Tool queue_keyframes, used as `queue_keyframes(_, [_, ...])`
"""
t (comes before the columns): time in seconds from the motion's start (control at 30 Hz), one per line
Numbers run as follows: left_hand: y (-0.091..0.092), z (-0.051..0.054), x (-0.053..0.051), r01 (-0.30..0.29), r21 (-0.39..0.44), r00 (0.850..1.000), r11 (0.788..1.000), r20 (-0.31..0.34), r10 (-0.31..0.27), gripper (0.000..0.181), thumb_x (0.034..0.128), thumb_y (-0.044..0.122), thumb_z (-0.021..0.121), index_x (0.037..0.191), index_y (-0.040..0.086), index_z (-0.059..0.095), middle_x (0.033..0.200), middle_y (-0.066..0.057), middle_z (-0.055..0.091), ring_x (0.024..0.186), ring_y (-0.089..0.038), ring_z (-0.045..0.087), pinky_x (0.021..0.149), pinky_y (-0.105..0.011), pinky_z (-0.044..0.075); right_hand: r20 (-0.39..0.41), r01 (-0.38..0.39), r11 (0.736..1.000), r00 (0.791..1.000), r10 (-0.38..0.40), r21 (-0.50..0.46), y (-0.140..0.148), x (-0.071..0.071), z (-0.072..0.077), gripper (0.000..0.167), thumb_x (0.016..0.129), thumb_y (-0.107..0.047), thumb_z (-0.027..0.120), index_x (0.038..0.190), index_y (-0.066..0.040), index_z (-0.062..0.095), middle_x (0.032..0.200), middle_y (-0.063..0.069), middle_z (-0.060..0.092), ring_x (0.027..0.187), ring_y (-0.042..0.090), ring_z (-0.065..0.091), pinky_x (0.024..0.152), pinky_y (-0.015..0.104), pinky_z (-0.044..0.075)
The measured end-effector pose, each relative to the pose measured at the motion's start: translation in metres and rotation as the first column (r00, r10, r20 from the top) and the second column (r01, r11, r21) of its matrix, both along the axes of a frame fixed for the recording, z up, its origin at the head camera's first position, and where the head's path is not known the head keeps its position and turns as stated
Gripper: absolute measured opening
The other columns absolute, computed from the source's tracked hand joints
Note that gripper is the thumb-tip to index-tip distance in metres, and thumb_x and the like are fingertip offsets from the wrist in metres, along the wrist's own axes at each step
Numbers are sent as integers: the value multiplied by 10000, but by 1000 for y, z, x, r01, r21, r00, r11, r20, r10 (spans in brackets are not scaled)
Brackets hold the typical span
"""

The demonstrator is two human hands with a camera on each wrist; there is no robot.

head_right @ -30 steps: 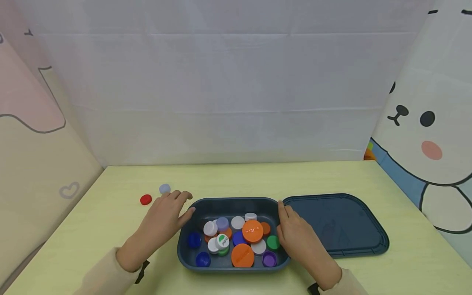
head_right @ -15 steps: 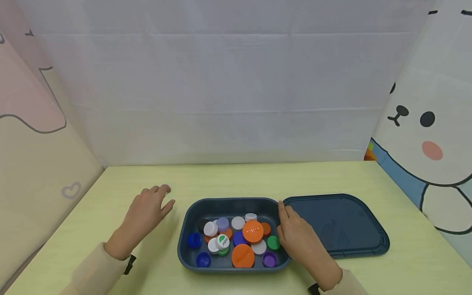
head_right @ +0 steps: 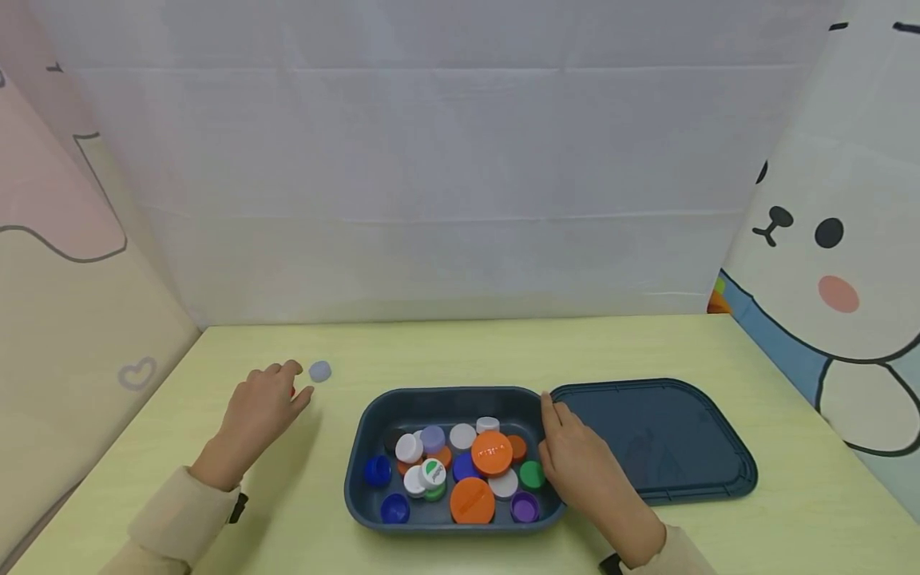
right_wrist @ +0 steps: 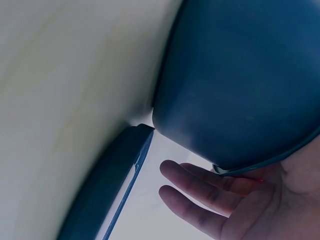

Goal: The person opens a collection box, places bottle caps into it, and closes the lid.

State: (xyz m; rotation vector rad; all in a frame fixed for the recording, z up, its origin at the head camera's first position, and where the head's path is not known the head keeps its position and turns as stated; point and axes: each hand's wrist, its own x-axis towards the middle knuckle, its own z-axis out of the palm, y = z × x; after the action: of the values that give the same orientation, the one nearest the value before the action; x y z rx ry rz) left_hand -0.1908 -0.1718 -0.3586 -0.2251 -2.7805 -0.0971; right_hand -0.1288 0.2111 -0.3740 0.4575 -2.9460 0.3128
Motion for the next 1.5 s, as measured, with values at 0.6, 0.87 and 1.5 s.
queue_keyframes(0.6, [-28, -7, -11, -107, -5, 981, 994, 164, 107, 261, 838, 191, 590, 795, -49, 496, 701, -174, 532, 611, -335, 496, 519, -412, 425, 20, -1, 1000, 1000, 0, 3, 0, -1, 1, 523, 865, -102, 530, 1324, 98, 378, 1113, 197, 538, 783, 170, 532, 664, 337, 493])
queue_keyframes(0.87, [-33, -11, -17, -144, -21, 967, 989, 207, 145, 282, 842, 195, 592, 771, -56, 484, 679, -182, 507, 624, -349, 495, 531, -424, 422, 33, 7, 1000, 999, -7, 2, 0, 1, 1, 517, 877, -108, 511, 1331, 93, 368, 1167, 213, 525, 898, 223, 568, 716, 377, 503])
queue_keyframes(1.5, [-41, -24, -24, -148, -26, 935, 989, 323, 148, 305, 839, 220, 632, 819, -56, 503, 743, -177, 522, 671, -359, 485, 574, -435, 414, 5, 5, 1000, 1000, -5, 6, 0, 0, -1, 508, 872, -103, 520, 1324, 87, 386, 1123, 189, 536, 813, 175, 541, 688, 349, 491])
